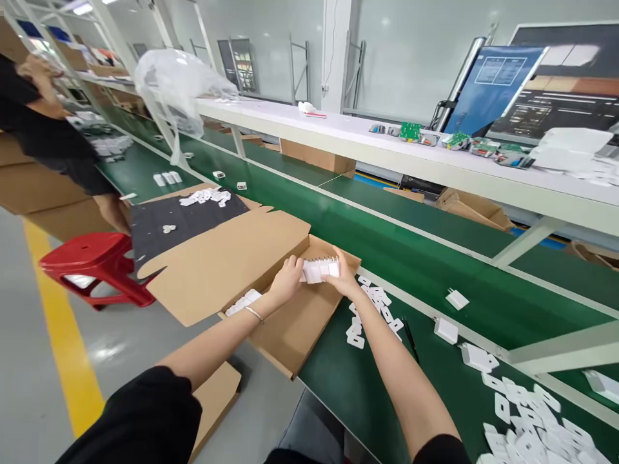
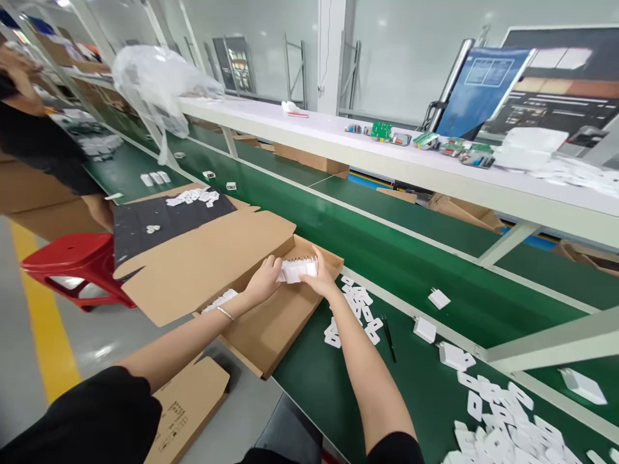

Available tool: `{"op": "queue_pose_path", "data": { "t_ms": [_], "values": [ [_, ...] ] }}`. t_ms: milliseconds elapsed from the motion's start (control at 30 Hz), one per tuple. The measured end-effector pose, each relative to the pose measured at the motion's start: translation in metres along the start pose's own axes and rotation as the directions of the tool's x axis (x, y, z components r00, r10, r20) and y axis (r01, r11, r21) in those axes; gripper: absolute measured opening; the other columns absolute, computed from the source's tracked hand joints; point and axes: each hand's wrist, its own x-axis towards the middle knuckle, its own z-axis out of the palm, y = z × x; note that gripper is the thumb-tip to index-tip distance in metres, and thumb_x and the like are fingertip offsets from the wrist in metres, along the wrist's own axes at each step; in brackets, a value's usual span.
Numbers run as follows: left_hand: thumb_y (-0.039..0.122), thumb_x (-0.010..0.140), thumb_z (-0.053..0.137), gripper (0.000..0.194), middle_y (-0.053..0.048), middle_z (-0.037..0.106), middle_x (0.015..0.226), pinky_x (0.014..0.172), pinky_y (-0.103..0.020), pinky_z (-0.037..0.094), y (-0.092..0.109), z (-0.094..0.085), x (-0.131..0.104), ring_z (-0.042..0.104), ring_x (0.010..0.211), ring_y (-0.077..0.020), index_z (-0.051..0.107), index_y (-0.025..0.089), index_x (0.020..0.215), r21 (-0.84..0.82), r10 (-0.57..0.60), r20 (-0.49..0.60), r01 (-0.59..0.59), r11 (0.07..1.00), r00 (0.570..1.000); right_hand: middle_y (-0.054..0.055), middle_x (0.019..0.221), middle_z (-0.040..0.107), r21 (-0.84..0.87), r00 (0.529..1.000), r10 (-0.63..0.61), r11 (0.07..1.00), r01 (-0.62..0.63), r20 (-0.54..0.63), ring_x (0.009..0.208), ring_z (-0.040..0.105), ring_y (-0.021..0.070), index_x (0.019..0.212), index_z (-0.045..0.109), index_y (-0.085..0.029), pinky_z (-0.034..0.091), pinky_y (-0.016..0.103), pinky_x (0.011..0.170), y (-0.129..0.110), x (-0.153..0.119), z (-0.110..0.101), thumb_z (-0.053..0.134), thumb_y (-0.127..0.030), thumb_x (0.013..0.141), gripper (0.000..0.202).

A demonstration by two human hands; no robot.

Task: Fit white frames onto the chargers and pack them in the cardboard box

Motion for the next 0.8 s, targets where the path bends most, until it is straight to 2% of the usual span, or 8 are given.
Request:
{"op": "queue_pose_path", "data": {
  "t_ms": [67,133,267,367,467,567,733,800],
  "values": [
    [-0.003,0.082,0.059,0.039,-0.013,0.056,0.118,0.085,-0.034,0.057,-0.006,0.009,0.010,0.059,0.114,-0.0282,0.050,0.017,0.114,0.026,-0.041,-0.003,0.041,0.999,0.999,0.011,0.159,0.048,0.005,0.998,0.059,0.998,-0.060,0.033,0.125,0.065,0.0239,0.165,0.022,-0.032,0.056,0.040,0.103,0.006,0.020,0.002,0.074,-0.022,0.076,0.103],
    [-0.004,0.084,0.055,0.035,-0.013,0.056,0.116,0.084,-0.033,0.057,-0.009,0.017,0.018,0.059,0.113,-0.0273,0.051,0.017,0.112,0.048,-0.071,-0.013,0.072,0.996,0.997,0.013,0.152,0.055,-0.013,0.992,0.104,0.995,-0.103,0.066,0.114,0.069,0.0224,0.163,0.023,-0.028,0.059,0.038,0.095,0.012,0.036,0.002,0.076,-0.021,0.074,0.104],
    [-0.004,0.088,0.047,0.031,-0.015,0.057,0.115,0.077,-0.032,0.058,-0.013,0.027,0.019,0.060,0.109,-0.0288,0.055,0.014,0.113,0.089,-0.106,-0.047,0.110,0.990,0.993,0.007,0.131,0.068,-0.100,0.983,0.139,0.987,-0.127,0.124,0.103,0.071,0.0209,0.143,0.048,-0.025,0.059,0.035,0.089,0.020,0.053,0.002,0.079,-0.023,0.071,0.078],
    [-0.004,0.091,0.041,0.031,-0.017,0.058,0.111,0.084,-0.038,0.058,-0.015,0.031,0.012,0.059,0.107,-0.0304,0.059,0.012,0.111,0.113,-0.078,-0.066,0.085,0.990,0.995,0.003,0.120,0.071,-0.201,0.976,0.154,0.972,-0.121,0.155,0.102,0.070,0.0204,0.127,0.054,-0.025,0.057,0.034,0.087,0.025,0.056,0.001,0.081,-0.025,0.071,0.062],
    [-0.001,0.092,0.045,0.029,-0.016,0.059,0.110,0.095,-0.045,0.055,-0.017,0.034,0.003,0.058,0.109,-0.0317,0.061,0.013,0.112,0.116,-0.007,-0.061,0.014,0.993,0.998,0.002,0.117,0.071,-0.340,0.971,0.182,0.933,-0.120,0.156,0.104,0.069,0.0215,0.122,0.055,-0.025,0.055,0.035,0.089,0.029,0.056,-0.001,0.084,-0.022,0.070,0.059],
    [0.000,0.090,0.048,0.029,-0.017,0.059,0.113,0.098,-0.049,0.053,-0.020,0.035,-0.002,0.057,0.110,-0.0332,0.062,0.013,0.112,0.106,0.034,-0.052,-0.028,0.994,0.998,0.006,0.123,0.070,-0.491,0.970,0.206,0.863,-0.119,0.126,0.112,0.065,0.0255,0.122,0.056,-0.024,0.052,0.037,0.092,0.030,0.055,0.000,0.086,-0.025,0.071,0.060],
    [-0.003,0.086,0.048,0.045,-0.021,0.053,0.134,0.098,-0.044,0.052,-0.027,0.032,0.001,0.056,0.116,-0.0325,0.057,0.011,0.127,0.065,0.041,-0.036,-0.038,0.997,0.998,0.017,0.133,0.065,-0.710,0.981,0.186,0.698,-0.091,0.058,0.130,0.052,0.0371,0.122,0.059,-0.020,0.042,0.047,0.104,0.023,0.056,0.007,0.084,-0.030,0.077,0.052],
    [-0.002,0.085,0.051,0.053,-0.020,0.054,0.137,0.099,-0.042,0.052,-0.030,0.028,0.005,0.055,0.118,-0.0320,0.053,0.011,0.137,0.048,0.053,-0.014,-0.052,0.997,0.999,0.018,0.133,0.065,-0.764,0.985,0.162,0.643,-0.054,0.066,0.132,0.049,0.0386,0.118,0.061,-0.020,0.038,0.049,0.107,0.020,0.056,0.007,0.082,-0.032,0.081,0.045]
  ]
}}
